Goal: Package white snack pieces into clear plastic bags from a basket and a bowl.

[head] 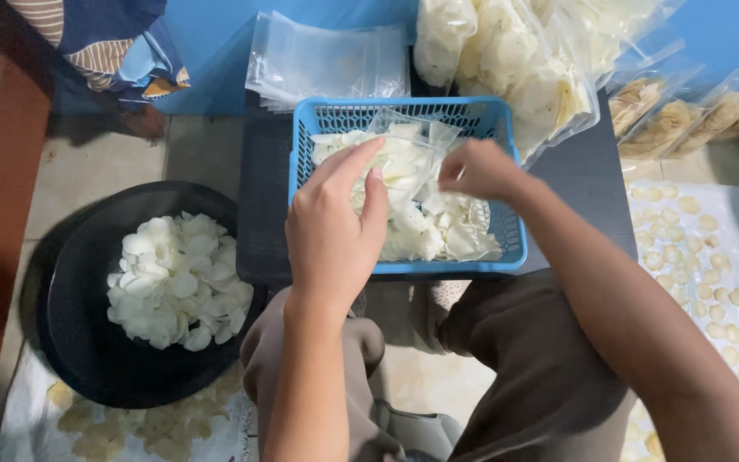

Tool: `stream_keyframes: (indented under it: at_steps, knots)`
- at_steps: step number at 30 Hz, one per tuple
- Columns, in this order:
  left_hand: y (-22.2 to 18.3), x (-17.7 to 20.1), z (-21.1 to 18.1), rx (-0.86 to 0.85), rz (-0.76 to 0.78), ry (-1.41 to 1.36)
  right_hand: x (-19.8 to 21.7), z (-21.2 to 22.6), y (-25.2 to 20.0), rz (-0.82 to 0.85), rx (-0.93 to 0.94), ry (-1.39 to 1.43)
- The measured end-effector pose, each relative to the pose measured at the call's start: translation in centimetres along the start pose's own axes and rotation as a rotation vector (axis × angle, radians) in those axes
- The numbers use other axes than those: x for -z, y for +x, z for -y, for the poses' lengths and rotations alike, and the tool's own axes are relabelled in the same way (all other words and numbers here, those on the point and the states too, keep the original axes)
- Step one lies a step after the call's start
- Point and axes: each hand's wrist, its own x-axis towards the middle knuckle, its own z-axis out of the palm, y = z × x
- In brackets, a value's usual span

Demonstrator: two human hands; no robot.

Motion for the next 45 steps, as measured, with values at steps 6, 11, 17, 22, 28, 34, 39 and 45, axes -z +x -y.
stream_keyframes:
  at_steps: [6, 11, 17, 22, 28, 34, 39, 45]
  knots:
    - [0.2, 0.5, 0.4, -0.009, 0.010, -0.071, -6.3, 1.7, 0.7, 0.093, -0.160, -0.305]
    - [0.6, 1.4, 1.3, 0.004, 0.042, -0.153, -8.2, 1.7, 2.6, 0.072, -0.211, -0.162]
    - [0.5, 2.4, 2.1, 0.046, 0.061, -0.199, -1.1, 1.9, 2.5, -0.043, -0.216, -0.194]
    - [0.1, 2.4, 1.9, 0.069, 0.101, -0.175, 7.6, 7.1, -5.6, -0.651, 0.131, -0.006]
    - [-0.3, 2.4, 1.0, 0.091, 0.181, -0.137, 8.8, 11.2, -13.1, -0.678, 0.500, 0.401]
    - [-0.5, 3.3, 0.9, 0.114, 0.263, -0.161, 6.3, 14.1, -12.0, -0.720, 0.593, -0.097]
    - [-0.7, 3.7, 1.3, 0.097, 0.398, -0.156, 5.5, 15.2, -11.5, -0.736, 0.603, -0.443]
    - [-0.8, 4.1, 1.4, 0.120, 0.428, -0.188, 5.4, 15.5, -10.9, -0.672, 0.681, -0.495]
